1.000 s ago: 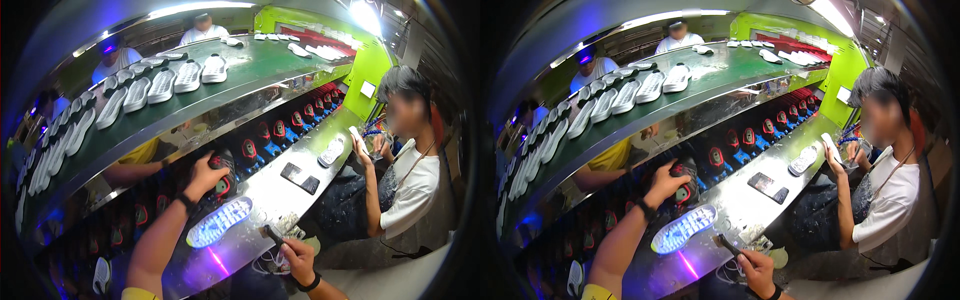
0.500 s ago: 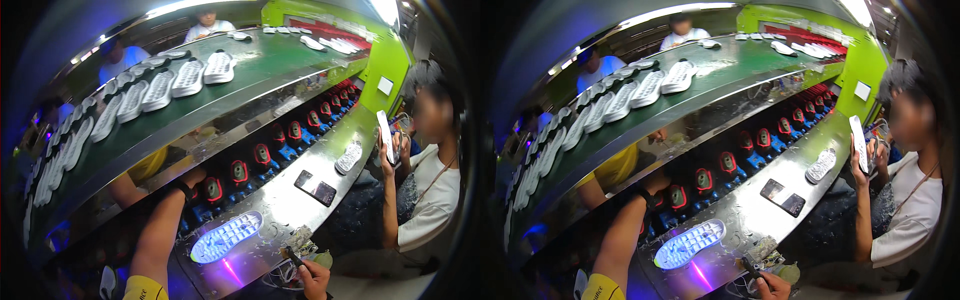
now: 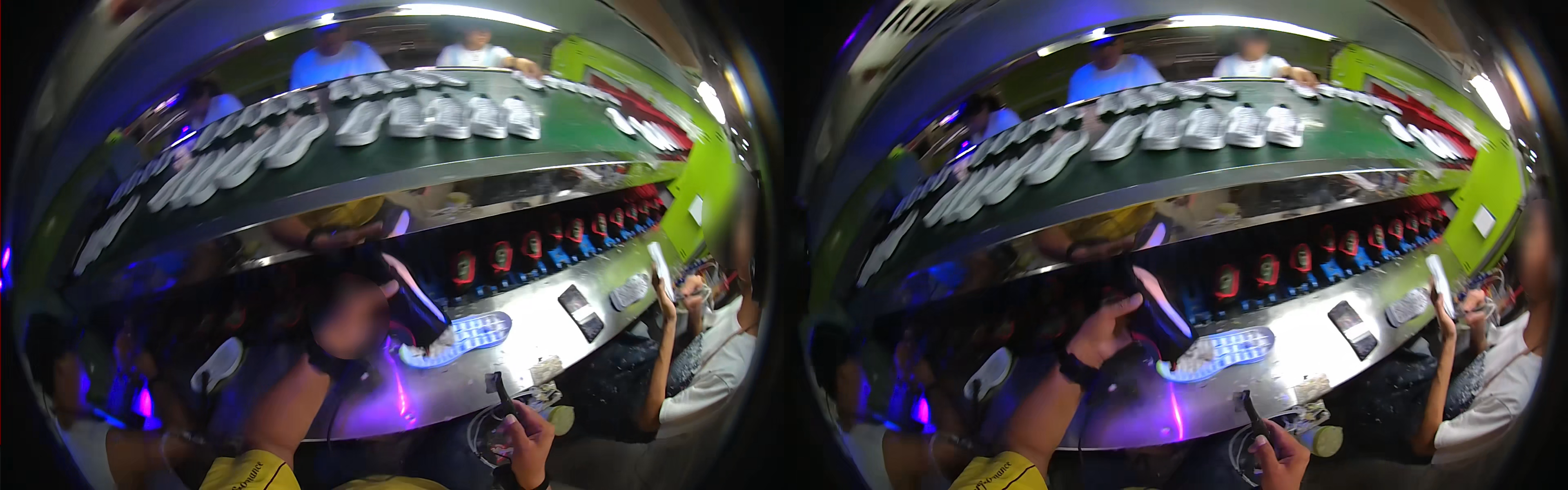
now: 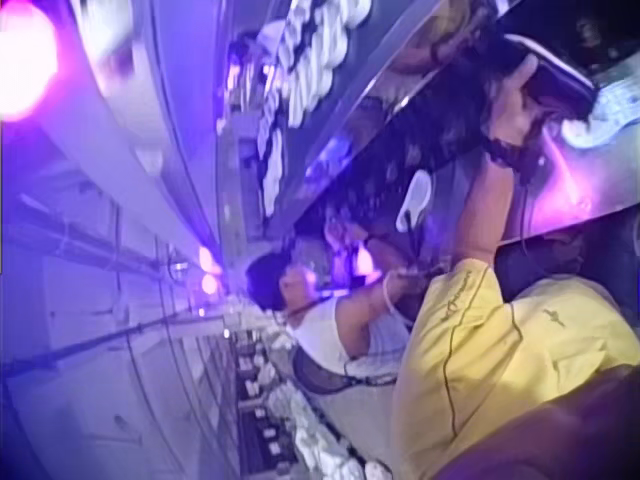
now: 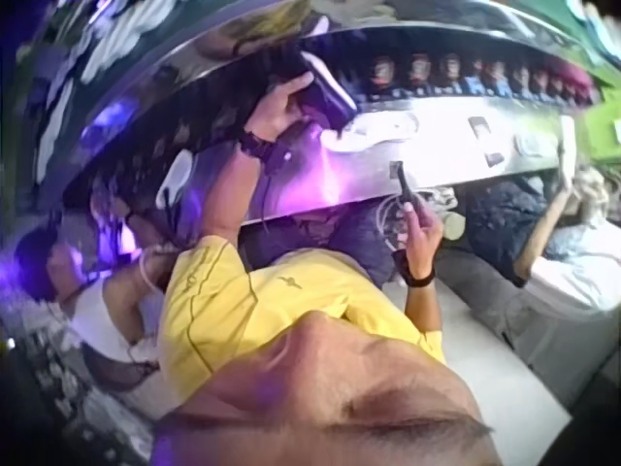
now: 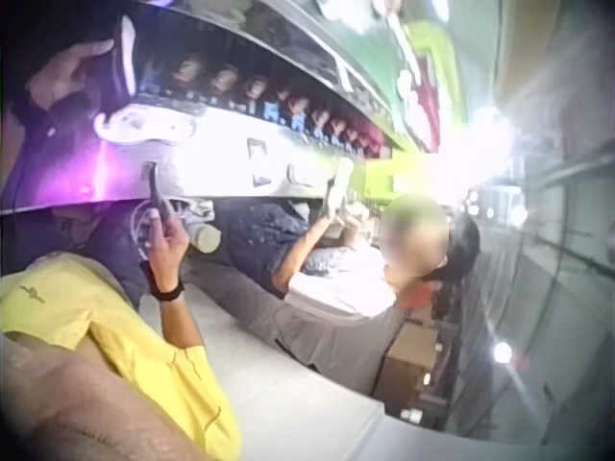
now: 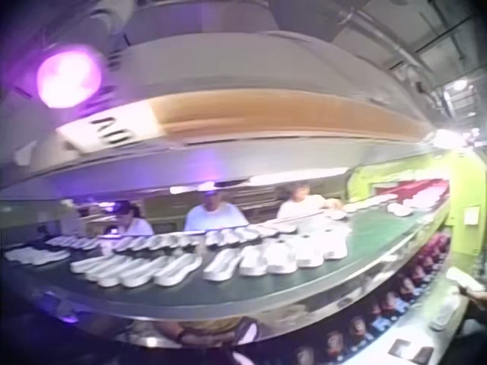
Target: The recorder is applying a liquid adhesive/glue to the seams and soles of athletic shoes using a small brush at a manufacturing station.
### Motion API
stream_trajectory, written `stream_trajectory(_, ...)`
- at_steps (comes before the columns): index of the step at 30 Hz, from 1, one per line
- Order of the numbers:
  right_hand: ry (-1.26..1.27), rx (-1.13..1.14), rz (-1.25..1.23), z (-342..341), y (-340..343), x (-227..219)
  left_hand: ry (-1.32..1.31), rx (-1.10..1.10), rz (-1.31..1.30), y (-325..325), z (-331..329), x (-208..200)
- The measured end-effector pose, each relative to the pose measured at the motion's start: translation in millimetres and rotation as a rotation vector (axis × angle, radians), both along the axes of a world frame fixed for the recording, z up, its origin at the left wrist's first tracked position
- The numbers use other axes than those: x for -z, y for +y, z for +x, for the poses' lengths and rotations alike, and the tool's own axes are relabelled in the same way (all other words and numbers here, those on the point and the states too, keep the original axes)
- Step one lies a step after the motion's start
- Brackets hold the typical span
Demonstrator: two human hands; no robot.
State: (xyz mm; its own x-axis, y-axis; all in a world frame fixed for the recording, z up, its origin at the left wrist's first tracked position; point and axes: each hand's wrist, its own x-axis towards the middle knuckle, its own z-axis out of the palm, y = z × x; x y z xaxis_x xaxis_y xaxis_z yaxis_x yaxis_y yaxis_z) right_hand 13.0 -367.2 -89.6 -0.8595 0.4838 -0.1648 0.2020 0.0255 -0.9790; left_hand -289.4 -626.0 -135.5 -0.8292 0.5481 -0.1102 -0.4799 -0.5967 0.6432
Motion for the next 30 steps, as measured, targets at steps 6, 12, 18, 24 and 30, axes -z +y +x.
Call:
stream_trajectory(6,0.013,-0.193,0.142,-6.9,-32.0,28.6,0.566,-0.395,-0.607,-69.4,118.4,9.6)
stream_trajectory(12,0.032,-0.356,0.302,-34.3,-81.9,42.0,0.982,-0.566,-1.126,-112.7,192.4,36.8)
stream_trajectory(18,-0.081,-0.451,0.214,-41.9,-115.2,78.9,1.154,-0.583,-1.329,-128.4,243.1,71.5)
stream_trajectory(24,-0.114,-0.5,0.224,-54.4,-138.1,107.1,1.214,-0.68,-1.3,-127.2,261.3,89.9)
stream_trajectory(30,-0.042,-0.5,0.236,-46.9,-151.4,127.2,1.206,-0.738,-1.281,-123.7,268.9,101.3)
